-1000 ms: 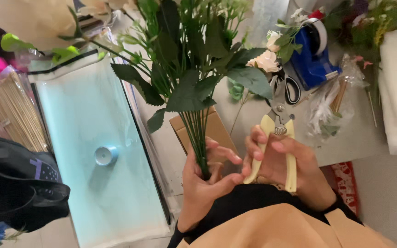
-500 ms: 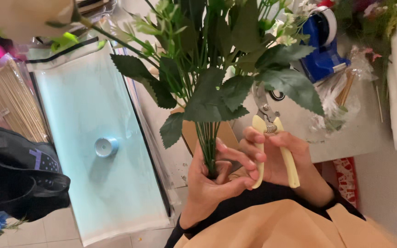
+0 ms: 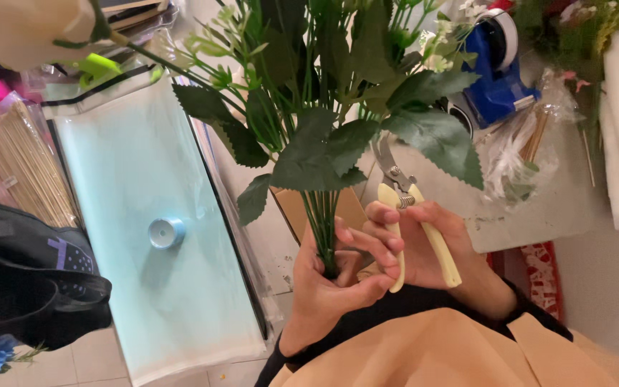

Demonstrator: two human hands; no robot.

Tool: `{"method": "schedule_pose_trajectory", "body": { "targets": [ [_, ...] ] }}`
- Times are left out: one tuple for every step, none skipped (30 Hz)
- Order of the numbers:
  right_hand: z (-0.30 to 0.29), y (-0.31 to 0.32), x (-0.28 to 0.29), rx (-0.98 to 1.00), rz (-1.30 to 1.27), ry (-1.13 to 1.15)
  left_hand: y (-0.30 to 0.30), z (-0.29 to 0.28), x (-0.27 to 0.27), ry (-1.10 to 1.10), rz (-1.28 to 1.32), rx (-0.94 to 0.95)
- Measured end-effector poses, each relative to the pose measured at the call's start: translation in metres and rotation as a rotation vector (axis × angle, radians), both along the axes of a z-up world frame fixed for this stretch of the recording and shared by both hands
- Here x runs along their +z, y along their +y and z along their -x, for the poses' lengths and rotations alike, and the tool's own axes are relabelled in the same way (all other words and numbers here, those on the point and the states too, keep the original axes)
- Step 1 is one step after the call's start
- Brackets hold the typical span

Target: The person trims the stems of several artificial flowers using shears and then places them into a large, multi-colored floral arrangement on the table.

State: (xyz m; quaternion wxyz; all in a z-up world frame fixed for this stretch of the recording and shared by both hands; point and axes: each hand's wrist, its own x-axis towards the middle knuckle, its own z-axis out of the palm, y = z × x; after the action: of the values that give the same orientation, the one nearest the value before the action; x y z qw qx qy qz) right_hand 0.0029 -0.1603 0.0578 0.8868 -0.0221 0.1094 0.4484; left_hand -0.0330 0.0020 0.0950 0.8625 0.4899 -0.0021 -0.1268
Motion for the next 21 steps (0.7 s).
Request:
{"method": "schedule_pose_trajectory", "body": {
  "targets": [
    [-0.001, 0.001, -0.001, -0.002, -0.001, -0.001, 0.0, 0.001, -0.004, -0.001, -0.001, -0.002],
    [-0.001, 0.002, -0.002, -0.005, -0.029, -0.004, 0.0, 0.002, -0.008, -0.01, -0.006, 0.018],
    [-0.001, 0.002, -0.003, -0.007, -0.057, -0.007, -0.001, 0.003, -0.013, -0.02, -0.011, 0.038],
    [-0.001, 0.003, -0.001, -0.021, -0.053, -0.003, 0.001, 0.003, -0.012, -0.015, -0.007, 0.024],
    [-0.002, 0.003, 0.0, -0.012, -0.048, -0.022, 0.001, 0.002, -0.011, -0.018, 0.047, 0.029],
    [-0.003, 0.002, 0.002, -0.002, -0.042, -0.043, 0.002, 0.0, -0.01, -0.022, 0.102, 0.035],
    [-0.002, 0.001, 0.0, -0.014, -0.038, -0.04, 0.002, -0.001, -0.013, -0.019, 0.106, 0.022],
    [-0.001, 0.001, -0.002, 0.0, -0.04, -0.023, 0.002, -0.001, -0.016, -0.023, 0.157, 0.021],
    [0.0, 0.002, -0.004, 0.015, -0.042, -0.007, 0.003, -0.002, -0.019, -0.027, 0.207, 0.019],
    [0.0, 0.002, -0.005, 0.01, -0.042, -0.006, 0.003, -0.001, -0.02, -0.027, 0.207, 0.015],
    [0.0, 0.003, -0.006, 0.01, -0.072, 0.004, 0.004, -0.001, -0.021, -0.025, 0.15, 0.035],
    [-0.001, 0.004, -0.007, 0.013, -0.103, 0.015, 0.005, -0.001, -0.022, -0.024, 0.092, 0.056],
    [-0.002, 0.004, -0.007, 0.01, -0.104, 0.015, 0.005, -0.002, -0.022, -0.024, 0.091, 0.054],
    [-0.002, 0.004, -0.008, 0.011, -0.115, 0.011, 0.005, -0.002, -0.022, -0.029, 0.097, 0.07],
    [-0.002, 0.004, -0.008, 0.011, -0.127, 0.007, 0.005, -0.002, -0.022, -0.033, 0.103, 0.086],
    [-0.002, 0.004, -0.008, 0.011, -0.128, 0.008, 0.006, -0.003, -0.02, -0.032, 0.102, 0.086],
    [-0.003, 0.005, -0.009, 0.005, -0.135, 0.011, 0.006, -0.004, -0.019, -0.036, 0.056, 0.09],
    [-0.003, 0.005, -0.009, 0.0, -0.141, 0.014, 0.007, -0.005, -0.017, -0.041, 0.009, 0.094],
    [-0.003, 0.005, -0.009, 0.001, -0.143, 0.014, 0.007, -0.005, -0.018, -0.04, 0.008, 0.095],
    [-0.003, 0.005, -0.01, -0.008, -0.14, 0.012, 0.008, -0.006, -0.018, -0.059, 0.036, 0.083],
    [-0.004, 0.005, -0.01, -0.017, -0.137, 0.01, 0.008, -0.006, -0.019, -0.077, 0.064, 0.07]
  ]
}}
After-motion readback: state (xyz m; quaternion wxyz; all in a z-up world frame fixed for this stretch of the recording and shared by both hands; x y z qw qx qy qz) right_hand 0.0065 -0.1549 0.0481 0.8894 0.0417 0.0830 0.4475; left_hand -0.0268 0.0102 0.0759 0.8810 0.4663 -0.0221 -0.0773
